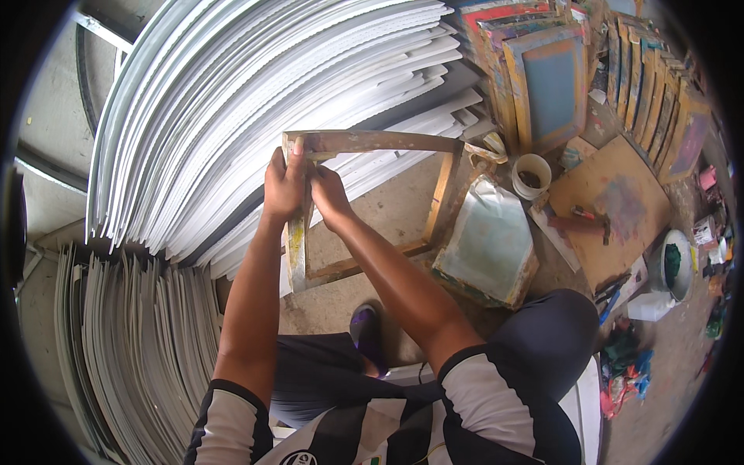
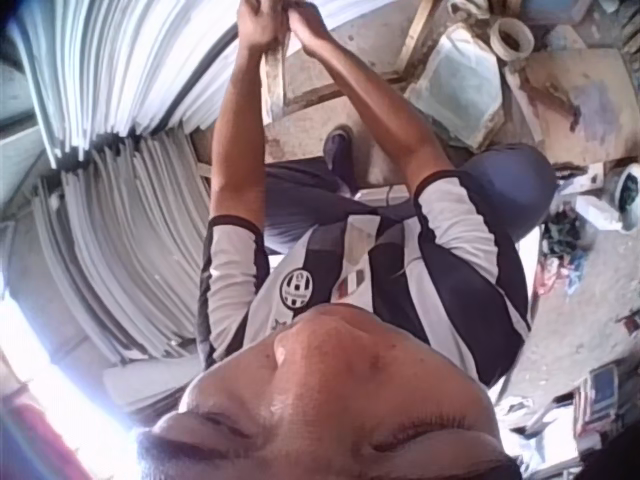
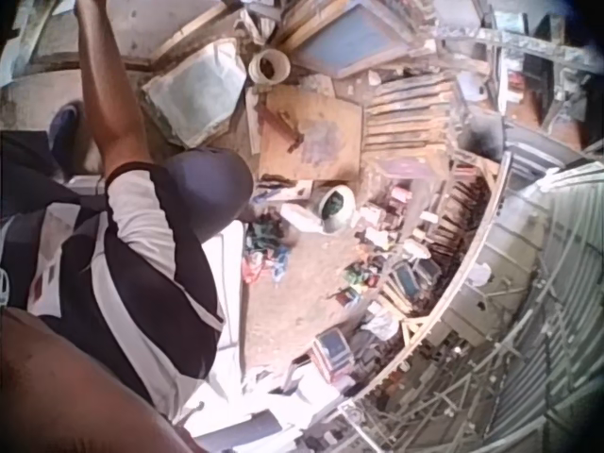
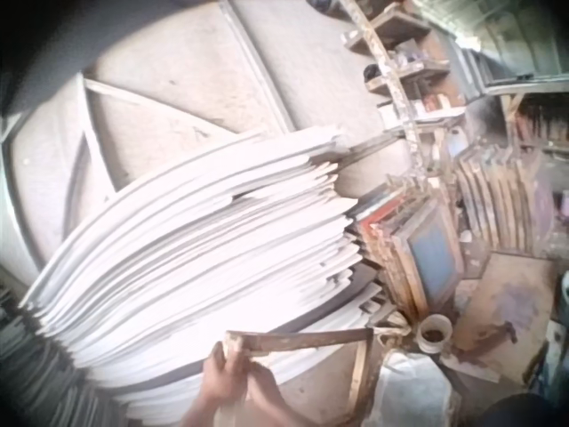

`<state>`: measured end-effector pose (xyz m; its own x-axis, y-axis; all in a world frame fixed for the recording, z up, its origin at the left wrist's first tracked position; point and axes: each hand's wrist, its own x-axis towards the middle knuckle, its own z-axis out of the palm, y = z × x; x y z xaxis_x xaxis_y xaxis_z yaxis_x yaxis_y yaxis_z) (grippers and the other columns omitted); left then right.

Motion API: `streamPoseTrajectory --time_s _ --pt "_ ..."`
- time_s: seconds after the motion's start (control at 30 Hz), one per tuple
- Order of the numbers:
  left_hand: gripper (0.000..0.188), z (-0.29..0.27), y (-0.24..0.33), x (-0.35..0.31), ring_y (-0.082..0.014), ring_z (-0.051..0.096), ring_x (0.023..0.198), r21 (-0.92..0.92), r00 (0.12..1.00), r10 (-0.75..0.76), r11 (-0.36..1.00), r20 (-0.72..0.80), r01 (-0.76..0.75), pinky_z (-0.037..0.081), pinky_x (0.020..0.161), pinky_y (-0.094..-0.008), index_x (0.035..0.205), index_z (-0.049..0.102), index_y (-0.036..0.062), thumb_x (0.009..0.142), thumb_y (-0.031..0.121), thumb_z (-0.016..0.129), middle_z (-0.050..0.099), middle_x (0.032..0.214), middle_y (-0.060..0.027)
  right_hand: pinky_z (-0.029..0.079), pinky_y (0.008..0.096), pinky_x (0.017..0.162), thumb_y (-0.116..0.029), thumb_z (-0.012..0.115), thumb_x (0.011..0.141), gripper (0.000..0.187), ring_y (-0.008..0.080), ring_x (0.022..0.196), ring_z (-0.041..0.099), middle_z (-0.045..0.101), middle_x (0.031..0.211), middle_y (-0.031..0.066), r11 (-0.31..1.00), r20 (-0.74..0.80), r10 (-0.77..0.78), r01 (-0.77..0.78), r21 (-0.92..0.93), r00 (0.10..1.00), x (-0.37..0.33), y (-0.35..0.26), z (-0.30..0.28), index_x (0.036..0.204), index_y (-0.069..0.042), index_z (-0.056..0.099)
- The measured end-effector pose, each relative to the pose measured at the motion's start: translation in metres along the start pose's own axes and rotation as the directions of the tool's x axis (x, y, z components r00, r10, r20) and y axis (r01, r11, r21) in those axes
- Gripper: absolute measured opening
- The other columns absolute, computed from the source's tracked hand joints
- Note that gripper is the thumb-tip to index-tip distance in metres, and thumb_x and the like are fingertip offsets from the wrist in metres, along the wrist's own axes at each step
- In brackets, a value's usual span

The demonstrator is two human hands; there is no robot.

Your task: The person sits on the floor and disassembles a wooden frame by hand. They peel off a green fabric or paper layer from the frame, remove a yellow strip, and then separate the wooden pieces. The person then picks up a pink rectangular object and wipes it with a cloth.

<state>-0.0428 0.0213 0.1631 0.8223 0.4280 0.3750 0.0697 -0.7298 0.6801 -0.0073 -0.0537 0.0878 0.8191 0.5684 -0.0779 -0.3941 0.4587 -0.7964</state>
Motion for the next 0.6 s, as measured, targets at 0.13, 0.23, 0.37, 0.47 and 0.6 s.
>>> streamPoseTrajectory --time_s 0.13,0.23,0.37,0.47,0.6 --pt "0.059 0.0 -0.005 0.005 -0.0217 0.061 0.08 -0.041 0.998 -0.057 0.998 0.012 0.057 0.052 0.077 -0.0389 0.096 0.058 -0.0062 0.103 0.052 0.058 0.067 0.084 -0.0208 0.048 0.0345 0.082 -0.036 0.051 0.106 0.039 0.0155 0.092 0.06 0.067 0.103 0.0076 0.985 0.056 0.117 -0.123 0.118 0.992 0.001 -0.005 -0.001 0.117 -0.002 0.065" --pt "0.06 0.002 -0.012 0.009 -0.0183 0.058 0.082 -0.041 0.994 -0.11 0.993 -0.001 0.11 0.051 0.078 -0.0367 0.099 0.059 -0.0061 0.103 0.054 0.058 0.065 0.085 -0.0164 0.049 0.0382 0.085 -0.038 0.057 0.104 0.037 0.0184 0.093 0.061 0.066 0.106 0.006 0.98 0.029 0.108 -0.112 0.166 0.994 -0.003 0.007 -0.009 0.124 -0.006 0.061" --pt "0.061 0.0 -0.006 0.013 -0.0171 0.054 0.082 -0.024 0.986 -0.164 0.986 0.007 0.164 0.05 0.078 -0.0358 0.1 0.06 -0.0058 0.103 0.055 0.059 0.064 0.085 -0.0126 0.049 0.04 0.09 -0.039 0.061 0.103 0.044 0.0199 0.094 0.062 0.067 0.111 0.0069 0.935 0.074 0.215 -0.227 0.271 0.974 -0.025 0.046 -0.011 0.13 -0.004 0.059" --pt "0.061 -0.003 -0.008 0.014 -0.0193 0.057 0.083 -0.047 0.984 -0.167 0.984 0.061 0.17 0.051 0.079 -0.0381 0.103 0.061 -0.0067 0.102 0.054 0.06 0.066 0.088 -0.0155 0.05 0.0362 0.085 -0.036 0.063 0.104 0.04 0.0169 0.089 0.063 0.07 0.104 0.007 0.937 0.044 0.19 -0.194 0.292 0.981 -0.04 0.061 0.002 0.121 0.0 0.064" --pt "0.06 0.003 -0.037 0.007 -0.027 0.066 0.094 -0.122 0.995 0.073 0.989 -0.075 -0.082 0.052 0.084 -0.0419 0.119 0.059 -0.0066 0.103 0.051 0.059 0.069 0.104 -0.022 0.05 0.0308 0.076 -0.029 0.065 0.103 0.031 0.0127 0.08 0.061 0.069 0.095 0.0047 0.976 -0.046 0.054 -0.043 0.212 0.997 -0.032 0.078 0.008 0.107 0.001 0.069"
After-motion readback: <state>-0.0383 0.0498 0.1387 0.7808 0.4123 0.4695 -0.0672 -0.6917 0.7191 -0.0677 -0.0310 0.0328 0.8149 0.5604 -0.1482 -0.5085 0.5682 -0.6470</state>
